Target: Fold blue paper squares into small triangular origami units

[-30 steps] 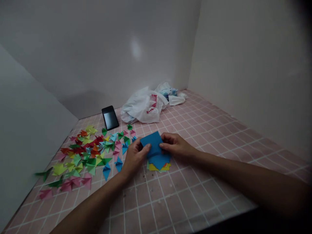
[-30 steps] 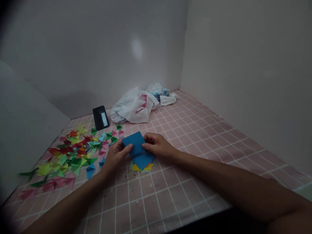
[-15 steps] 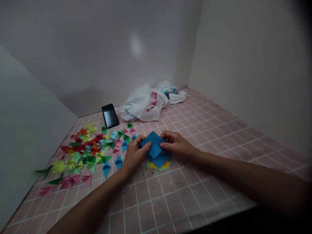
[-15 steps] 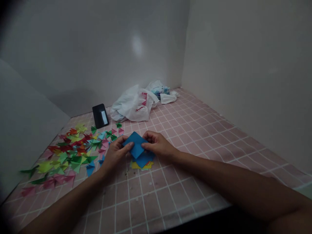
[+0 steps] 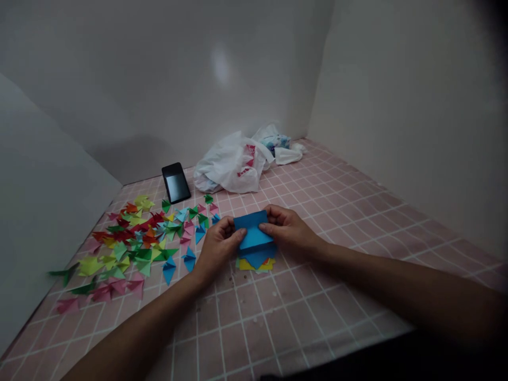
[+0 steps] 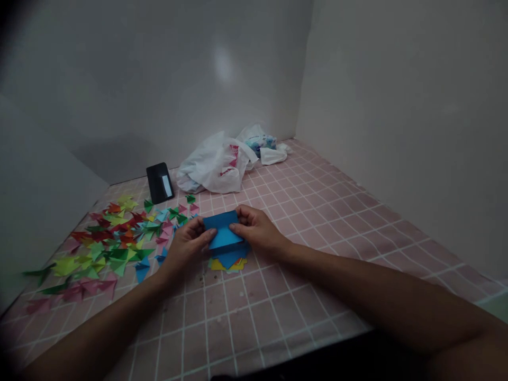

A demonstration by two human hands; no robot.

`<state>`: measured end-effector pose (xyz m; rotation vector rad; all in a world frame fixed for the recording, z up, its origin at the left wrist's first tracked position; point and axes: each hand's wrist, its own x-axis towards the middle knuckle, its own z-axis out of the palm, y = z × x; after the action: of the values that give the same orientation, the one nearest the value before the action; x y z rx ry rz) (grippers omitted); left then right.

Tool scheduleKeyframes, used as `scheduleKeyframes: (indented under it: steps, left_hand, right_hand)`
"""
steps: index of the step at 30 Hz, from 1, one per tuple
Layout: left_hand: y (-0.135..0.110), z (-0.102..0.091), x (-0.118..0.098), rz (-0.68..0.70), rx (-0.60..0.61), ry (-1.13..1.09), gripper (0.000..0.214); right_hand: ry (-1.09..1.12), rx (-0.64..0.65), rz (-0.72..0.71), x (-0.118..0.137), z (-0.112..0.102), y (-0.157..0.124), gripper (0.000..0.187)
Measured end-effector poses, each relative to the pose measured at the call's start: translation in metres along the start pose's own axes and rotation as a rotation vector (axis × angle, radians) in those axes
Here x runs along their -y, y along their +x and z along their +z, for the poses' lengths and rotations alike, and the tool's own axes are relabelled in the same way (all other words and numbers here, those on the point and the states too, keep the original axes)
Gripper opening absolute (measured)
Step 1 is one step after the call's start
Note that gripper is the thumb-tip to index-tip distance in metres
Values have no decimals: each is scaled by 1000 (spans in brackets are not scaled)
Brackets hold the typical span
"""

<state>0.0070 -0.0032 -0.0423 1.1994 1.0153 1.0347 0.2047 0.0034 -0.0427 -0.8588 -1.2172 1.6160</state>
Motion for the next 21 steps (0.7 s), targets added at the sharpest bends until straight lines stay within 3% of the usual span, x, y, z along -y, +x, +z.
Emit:
scheduleKeyframes:
  steps: [10, 21]
  left_hand:
    - [1, 0, -6, 21, -62, -89, 25]
    - [0, 0, -9, 126, -124, -18, 7]
  right_hand:
    - [126, -17, 6, -5, 0, 1, 22]
    - [24, -47, 1, 5, 3, -3, 16]
